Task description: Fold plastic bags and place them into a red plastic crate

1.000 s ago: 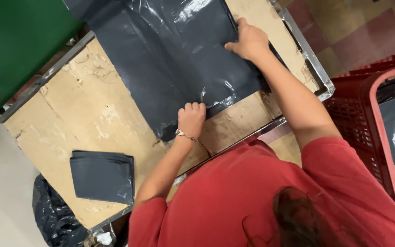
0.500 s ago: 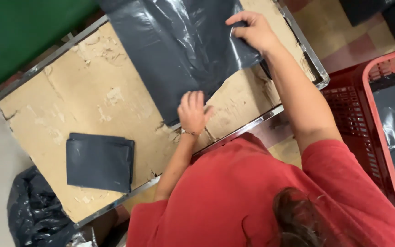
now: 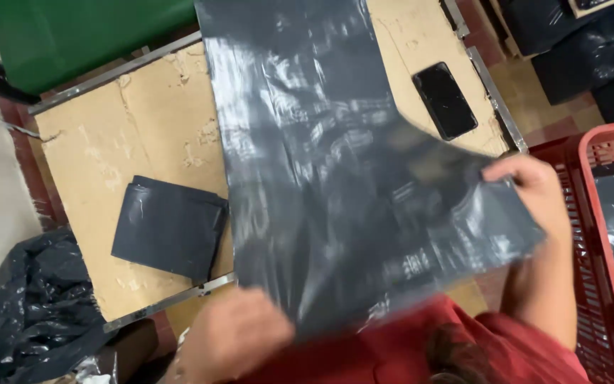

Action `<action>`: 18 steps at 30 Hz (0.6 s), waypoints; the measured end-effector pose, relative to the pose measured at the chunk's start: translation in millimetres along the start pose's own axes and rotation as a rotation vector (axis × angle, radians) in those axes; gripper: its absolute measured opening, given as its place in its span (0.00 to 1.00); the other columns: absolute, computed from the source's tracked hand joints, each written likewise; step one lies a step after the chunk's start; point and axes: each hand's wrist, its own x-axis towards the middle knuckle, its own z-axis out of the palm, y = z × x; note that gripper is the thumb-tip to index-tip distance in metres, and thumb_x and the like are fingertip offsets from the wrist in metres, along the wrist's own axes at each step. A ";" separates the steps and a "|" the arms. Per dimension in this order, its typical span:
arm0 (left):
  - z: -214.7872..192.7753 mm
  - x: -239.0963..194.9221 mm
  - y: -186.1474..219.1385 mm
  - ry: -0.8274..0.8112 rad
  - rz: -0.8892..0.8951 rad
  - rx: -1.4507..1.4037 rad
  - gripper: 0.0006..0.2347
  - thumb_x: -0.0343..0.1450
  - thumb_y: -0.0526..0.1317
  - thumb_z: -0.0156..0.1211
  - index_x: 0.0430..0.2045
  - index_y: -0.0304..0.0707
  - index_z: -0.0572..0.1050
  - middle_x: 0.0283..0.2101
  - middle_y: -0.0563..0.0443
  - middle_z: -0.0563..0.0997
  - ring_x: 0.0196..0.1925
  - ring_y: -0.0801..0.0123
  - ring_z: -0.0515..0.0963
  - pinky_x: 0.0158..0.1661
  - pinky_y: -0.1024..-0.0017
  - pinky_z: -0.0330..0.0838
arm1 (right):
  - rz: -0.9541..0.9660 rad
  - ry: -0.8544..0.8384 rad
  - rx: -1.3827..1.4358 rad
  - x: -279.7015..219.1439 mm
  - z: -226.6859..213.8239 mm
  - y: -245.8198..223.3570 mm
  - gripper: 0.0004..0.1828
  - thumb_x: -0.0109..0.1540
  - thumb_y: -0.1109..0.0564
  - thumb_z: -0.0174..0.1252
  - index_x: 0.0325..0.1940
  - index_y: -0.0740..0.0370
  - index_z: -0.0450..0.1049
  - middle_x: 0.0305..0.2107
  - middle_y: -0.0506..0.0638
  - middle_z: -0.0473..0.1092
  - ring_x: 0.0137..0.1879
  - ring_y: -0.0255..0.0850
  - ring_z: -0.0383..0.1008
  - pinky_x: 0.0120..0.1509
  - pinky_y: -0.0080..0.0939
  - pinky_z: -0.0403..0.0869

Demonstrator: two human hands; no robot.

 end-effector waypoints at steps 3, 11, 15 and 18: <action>-31.6 9.6 18.9 -0.188 0.016 -0.287 0.08 0.79 0.36 0.53 0.41 0.36 0.81 0.40 0.49 0.82 0.37 0.61 0.81 0.32 0.68 0.67 | -0.404 -0.030 0.029 -22.7 -3.1 -56.7 0.21 0.67 0.41 0.50 0.39 0.58 0.79 0.30 0.47 0.62 0.41 0.40 0.63 0.50 0.41 0.64; -82.8 19.4 -238.2 0.328 -1.197 -0.775 0.18 0.71 0.52 0.59 0.33 0.31 0.76 0.35 0.45 0.79 0.38 0.65 0.77 0.42 0.71 0.70 | -0.334 0.142 0.002 158.3 26.6 3.4 0.14 0.64 0.52 0.66 0.39 0.68 0.77 0.38 0.61 0.72 0.47 0.49 0.71 0.55 0.48 0.69; -56.4 -3.2 -418.1 1.262 -0.842 -1.112 0.37 0.65 0.71 0.50 0.53 0.38 0.80 0.58 0.44 0.81 0.62 0.56 0.80 0.67 0.63 0.70 | -0.059 0.178 0.205 307.1 106.5 -8.6 0.11 0.60 0.57 0.74 0.40 0.64 0.79 0.30 0.48 0.70 0.37 0.36 0.70 0.41 0.36 0.73; -2.1 48.9 -371.7 1.292 -1.119 -1.057 0.40 0.68 0.75 0.40 0.64 0.45 0.71 0.67 0.47 0.73 0.69 0.58 0.71 0.71 0.62 0.62 | -0.079 0.180 0.122 413.5 173.9 100.9 0.12 0.57 0.58 0.73 0.35 0.68 0.78 0.28 0.57 0.67 0.37 0.48 0.70 0.42 0.51 0.69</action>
